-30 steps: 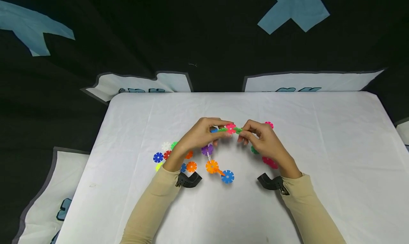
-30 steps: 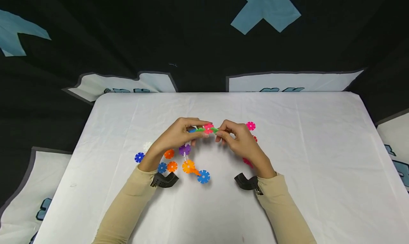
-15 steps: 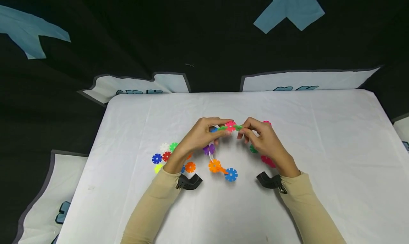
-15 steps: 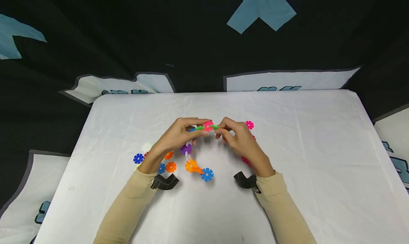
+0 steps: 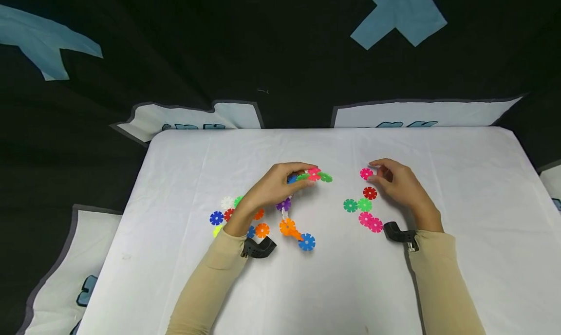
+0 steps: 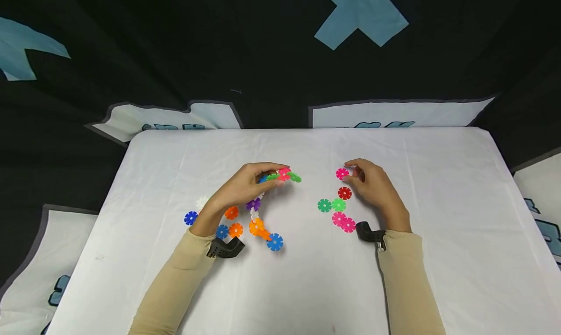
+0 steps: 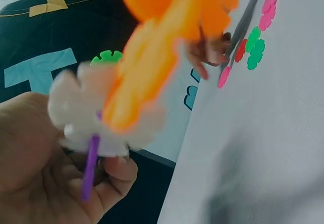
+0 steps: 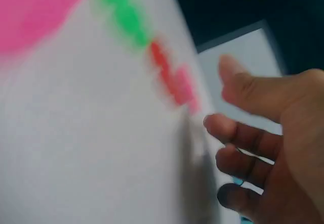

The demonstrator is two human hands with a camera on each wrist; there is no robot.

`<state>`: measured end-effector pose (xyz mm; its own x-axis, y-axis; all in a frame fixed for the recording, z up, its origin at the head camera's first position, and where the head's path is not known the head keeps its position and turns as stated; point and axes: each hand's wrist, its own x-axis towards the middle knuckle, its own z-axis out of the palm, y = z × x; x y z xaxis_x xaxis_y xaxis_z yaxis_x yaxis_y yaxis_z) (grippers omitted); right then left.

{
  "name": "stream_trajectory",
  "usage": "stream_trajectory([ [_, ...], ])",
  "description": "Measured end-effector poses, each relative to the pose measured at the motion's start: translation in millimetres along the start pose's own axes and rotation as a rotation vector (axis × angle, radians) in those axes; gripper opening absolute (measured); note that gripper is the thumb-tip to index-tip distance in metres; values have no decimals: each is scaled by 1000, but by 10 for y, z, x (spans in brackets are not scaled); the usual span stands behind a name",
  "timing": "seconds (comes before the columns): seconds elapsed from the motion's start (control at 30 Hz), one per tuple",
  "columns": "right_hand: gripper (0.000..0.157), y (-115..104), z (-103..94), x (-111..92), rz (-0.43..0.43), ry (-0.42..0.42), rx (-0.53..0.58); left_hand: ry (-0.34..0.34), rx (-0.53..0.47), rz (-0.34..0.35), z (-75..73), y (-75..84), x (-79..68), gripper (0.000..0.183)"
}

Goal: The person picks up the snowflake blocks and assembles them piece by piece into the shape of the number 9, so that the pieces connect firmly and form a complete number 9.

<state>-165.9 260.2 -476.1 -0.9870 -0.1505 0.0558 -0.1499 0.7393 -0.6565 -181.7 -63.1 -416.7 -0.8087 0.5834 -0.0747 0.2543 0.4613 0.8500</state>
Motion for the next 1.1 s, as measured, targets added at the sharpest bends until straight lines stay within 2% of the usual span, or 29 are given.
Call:
stream_trajectory([
  [0.1, 40, 50, 41, 2, 20, -32, -58, -11, 6, 12, -1, -4, 2, 39],
  [0.23, 35, 35, 75, 22, 8, -17, -105, -30, 25, 47, 2, -20, 8, 37],
  [0.43, 33, 10, 84, 22, 42, -20, -118, -69, 44, 84, 20, -57, 20, 39],
  [0.6, 32, 26, 71, 7, 54, 2, -54, -68, 53, 77, 42, -70, 31, 42],
  [0.77, 28, 48, 70, 12, 7, 36, -2, -38, 35, 77, 36, -73, 32, 49],
  [0.93, 32, 3, 86, 21, -25, 38, 34, -31, -20, 92, 38, -84, 44, 43],
  [1.0, 33, -63, 82, 19, -17, 34, 104, -34, -55, 85, 37, -83, 39, 38],
  [1.1, 33, -266, 50, 8, -41, 29, 308, -39, -99, 75, 31, -79, 30, 36],
])
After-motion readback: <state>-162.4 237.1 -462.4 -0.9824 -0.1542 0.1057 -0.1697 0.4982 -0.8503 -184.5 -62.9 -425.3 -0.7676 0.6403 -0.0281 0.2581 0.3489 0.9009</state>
